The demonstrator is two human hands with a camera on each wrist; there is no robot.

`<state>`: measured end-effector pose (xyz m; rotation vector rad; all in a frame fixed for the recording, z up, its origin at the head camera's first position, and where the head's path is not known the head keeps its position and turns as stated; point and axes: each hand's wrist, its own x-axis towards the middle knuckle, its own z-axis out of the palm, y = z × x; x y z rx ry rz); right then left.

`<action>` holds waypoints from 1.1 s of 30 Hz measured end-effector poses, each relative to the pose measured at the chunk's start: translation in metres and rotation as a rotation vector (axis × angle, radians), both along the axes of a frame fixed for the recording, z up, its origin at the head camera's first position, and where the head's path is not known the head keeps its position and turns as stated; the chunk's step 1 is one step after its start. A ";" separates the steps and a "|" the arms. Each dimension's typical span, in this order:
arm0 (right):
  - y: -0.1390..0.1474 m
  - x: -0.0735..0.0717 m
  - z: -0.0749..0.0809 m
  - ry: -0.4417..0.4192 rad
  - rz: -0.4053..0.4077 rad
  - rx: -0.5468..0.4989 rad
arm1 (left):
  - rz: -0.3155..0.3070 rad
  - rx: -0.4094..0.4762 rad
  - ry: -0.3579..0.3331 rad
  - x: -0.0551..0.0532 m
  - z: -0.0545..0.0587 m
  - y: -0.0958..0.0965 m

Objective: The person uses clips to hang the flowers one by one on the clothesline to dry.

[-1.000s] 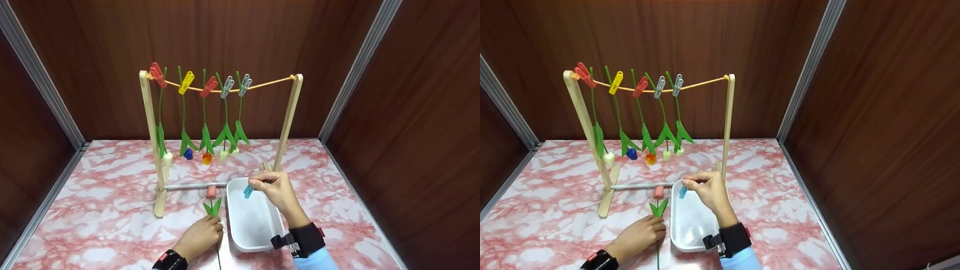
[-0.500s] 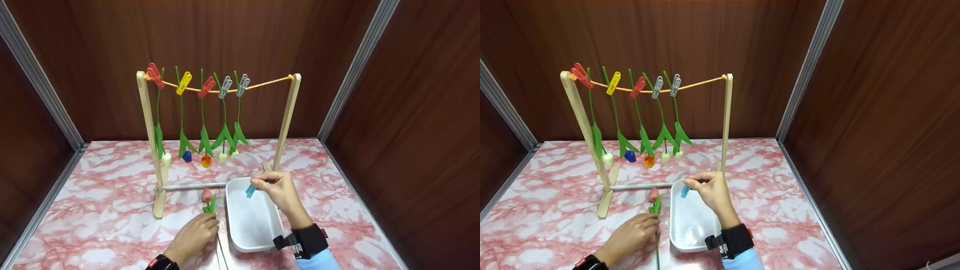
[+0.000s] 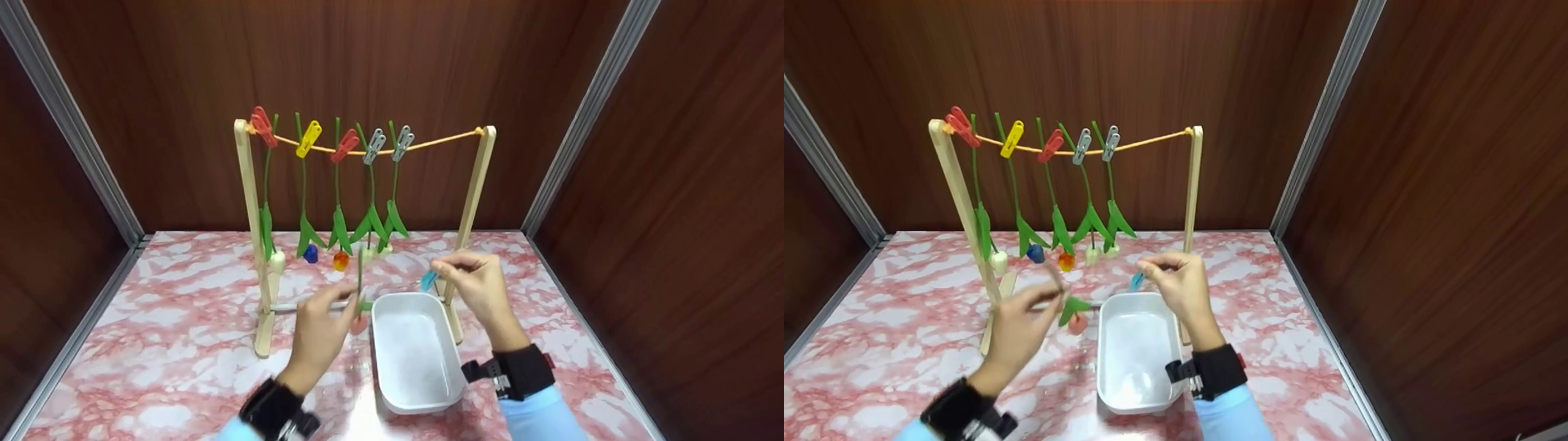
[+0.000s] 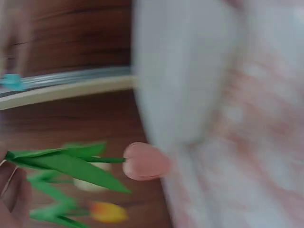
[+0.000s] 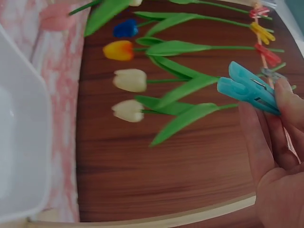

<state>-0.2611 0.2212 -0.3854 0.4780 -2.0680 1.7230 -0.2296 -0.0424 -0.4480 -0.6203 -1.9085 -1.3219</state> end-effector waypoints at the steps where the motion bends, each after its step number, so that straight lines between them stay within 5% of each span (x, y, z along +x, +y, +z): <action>1: 0.001 -0.002 0.006 0.022 0.001 0.000 | -0.019 0.042 -0.024 -0.003 0.013 0.004; 6: 0.007 -0.015 0.037 0.108 0.004 0.012 | -0.105 0.162 -0.083 -0.026 0.067 0.025; 13: 0.014 -0.035 0.091 0.225 -0.047 0.017 | -0.150 0.152 -0.196 -0.064 0.104 0.049; 21: 0.011 -0.065 0.155 0.366 -0.111 -0.031 | -0.184 0.083 -0.349 -0.096 0.122 0.079; 27: 0.008 -0.084 0.184 0.324 -0.127 -0.052 | -0.151 0.060 -0.473 -0.115 0.118 0.098; 33: 0.004 -0.101 0.196 0.246 -0.107 -0.013 | -0.108 0.055 -0.453 -0.128 0.119 0.110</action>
